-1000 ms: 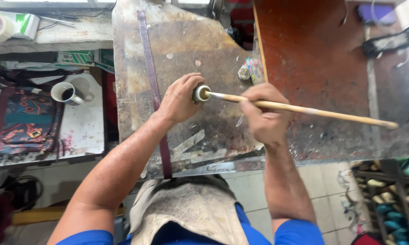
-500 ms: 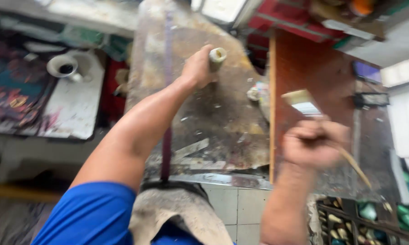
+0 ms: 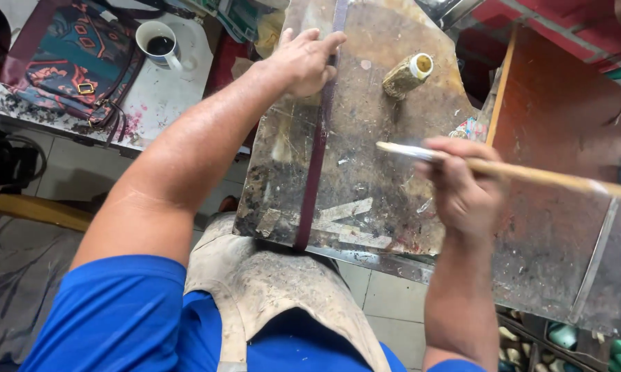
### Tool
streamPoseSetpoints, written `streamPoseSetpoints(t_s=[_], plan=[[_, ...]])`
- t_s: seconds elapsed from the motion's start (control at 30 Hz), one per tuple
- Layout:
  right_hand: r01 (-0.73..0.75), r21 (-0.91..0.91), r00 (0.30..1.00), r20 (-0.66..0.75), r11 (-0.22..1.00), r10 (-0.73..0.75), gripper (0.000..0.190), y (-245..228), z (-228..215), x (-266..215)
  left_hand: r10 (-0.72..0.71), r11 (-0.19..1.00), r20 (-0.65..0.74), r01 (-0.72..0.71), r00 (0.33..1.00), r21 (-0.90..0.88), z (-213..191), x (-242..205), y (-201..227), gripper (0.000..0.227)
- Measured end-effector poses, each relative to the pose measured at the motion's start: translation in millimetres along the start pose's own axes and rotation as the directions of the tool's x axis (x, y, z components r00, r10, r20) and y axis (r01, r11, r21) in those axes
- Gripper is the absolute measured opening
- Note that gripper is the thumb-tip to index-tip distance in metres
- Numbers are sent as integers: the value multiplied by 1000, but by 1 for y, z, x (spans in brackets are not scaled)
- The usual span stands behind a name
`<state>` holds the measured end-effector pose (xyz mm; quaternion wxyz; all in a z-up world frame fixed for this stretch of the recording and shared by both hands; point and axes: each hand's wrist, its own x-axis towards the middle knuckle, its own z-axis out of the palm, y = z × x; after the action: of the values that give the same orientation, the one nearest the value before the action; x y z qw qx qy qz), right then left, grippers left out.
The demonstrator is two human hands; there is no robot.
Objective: The person applies a yellowish substance from a small container onto a long, dark strip of material using a brush. They repeatedly dip the brush into the container and spread the substance along the length of the strip, which is laid out on a workbench.
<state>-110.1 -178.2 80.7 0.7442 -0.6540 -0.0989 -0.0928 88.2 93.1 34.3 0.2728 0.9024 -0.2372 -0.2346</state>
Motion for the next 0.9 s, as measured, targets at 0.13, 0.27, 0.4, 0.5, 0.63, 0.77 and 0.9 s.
streamPoseSetpoints(t_s=[0.13,0.27,0.4,0.5,0.63,0.77,0.9], plan=[[-99,71,960,270,993,77,10,48,31,33,3,998,-31,-1,1000,69,17,2,-15,69],[-189,-146,972,111,971,206,23,81,52,51,118,985,-141,-98,983,143,33,13,-34,69],[-262,-209,961,30,942,274,25,108,55,60,134,983,-164,-110,977,147,36,19,-39,69],[-274,-259,959,3,926,285,24,117,58,65,134,982,-171,-107,976,157,38,18,-40,69],[-265,-263,962,0,928,274,25,121,59,67,128,982,-187,-97,974,163,42,21,-42,69],[-241,-318,968,-6,917,252,24,119,63,59,161,976,-231,-120,959,181,48,26,-48,69],[-174,-371,979,36,912,202,23,105,71,46,178,976,-246,-138,953,169,49,26,-50,70]])
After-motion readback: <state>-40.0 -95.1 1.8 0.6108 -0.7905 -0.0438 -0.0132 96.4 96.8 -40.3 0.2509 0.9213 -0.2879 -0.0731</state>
